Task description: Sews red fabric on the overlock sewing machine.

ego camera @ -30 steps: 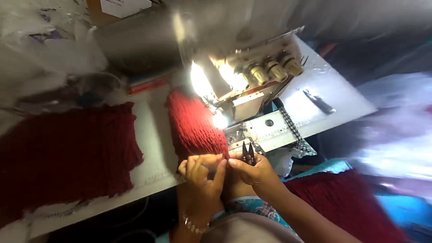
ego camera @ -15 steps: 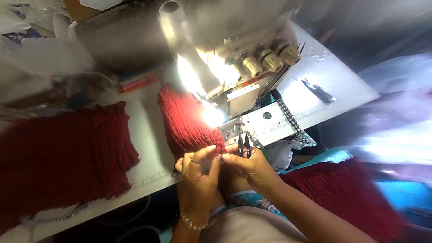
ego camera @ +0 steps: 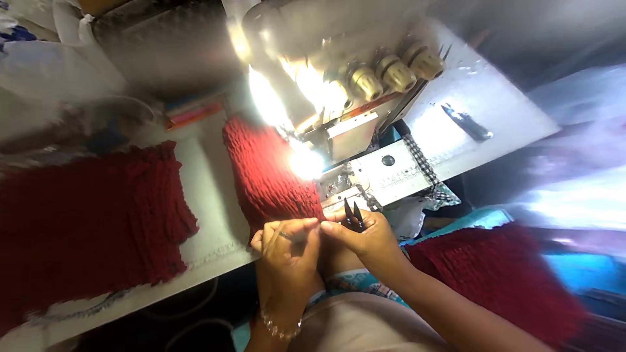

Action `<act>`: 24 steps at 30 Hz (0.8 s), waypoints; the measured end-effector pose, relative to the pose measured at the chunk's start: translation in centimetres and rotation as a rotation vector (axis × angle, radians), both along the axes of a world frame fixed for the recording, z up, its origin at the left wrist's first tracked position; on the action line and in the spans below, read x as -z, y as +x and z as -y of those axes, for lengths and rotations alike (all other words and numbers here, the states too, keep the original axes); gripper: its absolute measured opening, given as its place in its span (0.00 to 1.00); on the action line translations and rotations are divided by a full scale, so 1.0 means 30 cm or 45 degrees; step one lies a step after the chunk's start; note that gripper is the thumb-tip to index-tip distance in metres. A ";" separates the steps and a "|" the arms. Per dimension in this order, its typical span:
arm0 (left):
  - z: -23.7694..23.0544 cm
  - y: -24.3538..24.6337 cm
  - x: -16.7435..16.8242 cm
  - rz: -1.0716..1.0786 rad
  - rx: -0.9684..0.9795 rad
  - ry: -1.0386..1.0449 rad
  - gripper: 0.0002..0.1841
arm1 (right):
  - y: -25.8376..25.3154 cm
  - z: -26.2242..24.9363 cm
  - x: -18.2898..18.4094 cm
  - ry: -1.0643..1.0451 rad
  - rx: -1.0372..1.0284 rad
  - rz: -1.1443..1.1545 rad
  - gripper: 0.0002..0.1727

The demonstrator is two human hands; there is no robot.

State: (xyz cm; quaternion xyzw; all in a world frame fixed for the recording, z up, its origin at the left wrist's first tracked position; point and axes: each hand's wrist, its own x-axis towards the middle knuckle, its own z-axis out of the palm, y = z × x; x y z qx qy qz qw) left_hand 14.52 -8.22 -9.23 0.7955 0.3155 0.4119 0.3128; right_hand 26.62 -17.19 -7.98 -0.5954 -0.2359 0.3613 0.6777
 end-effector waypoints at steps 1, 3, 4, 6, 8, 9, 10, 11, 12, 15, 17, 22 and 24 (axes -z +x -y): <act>0.010 -0.011 -0.011 -0.031 0.009 0.022 0.04 | -0.006 0.014 -0.007 0.006 -0.010 0.037 0.04; 0.030 -0.025 -0.026 -0.067 0.015 0.078 0.04 | -0.014 0.036 -0.015 0.033 -0.023 0.065 0.04; 0.036 -0.025 -0.029 -0.060 0.019 0.102 0.04 | -0.017 0.042 -0.017 0.046 -0.024 0.056 0.04; 0.040 -0.024 -0.032 -0.060 0.016 0.143 0.03 | -0.021 0.047 -0.021 0.058 -0.021 0.030 0.04; 0.039 -0.025 -0.035 -0.073 0.010 0.173 0.03 | -0.024 0.048 -0.027 0.059 -0.016 -0.005 0.04; 0.038 -0.027 -0.035 -0.078 0.010 0.186 0.03 | -0.024 0.048 -0.029 0.058 -0.016 -0.021 0.04; 0.037 -0.029 -0.034 -0.085 0.013 0.202 0.03 | -0.025 0.049 -0.029 0.058 -0.016 -0.036 0.05; 0.036 -0.031 -0.033 -0.091 0.014 0.217 0.03 | -0.026 0.048 -0.029 0.058 -0.014 -0.050 0.05; 0.036 -0.033 -0.032 -0.097 0.015 0.227 0.03 | -0.028 0.047 -0.030 0.056 -0.011 -0.059 0.05; 0.038 -0.038 -0.033 -0.122 0.011 0.247 0.03 | -0.030 0.040 -0.029 0.056 0.003 -0.078 0.05; 0.037 -0.037 -0.031 -0.126 0.009 0.256 0.03 | -0.030 0.036 -0.024 0.067 0.000 -0.081 0.05; 0.030 -0.033 -0.032 -0.135 -0.008 0.279 0.03 | -0.023 0.023 -0.012 0.091 -0.027 0.001 0.04; 0.027 -0.033 -0.035 -0.139 -0.010 0.301 0.03 | -0.022 0.021 -0.005 0.120 -0.031 0.018 0.05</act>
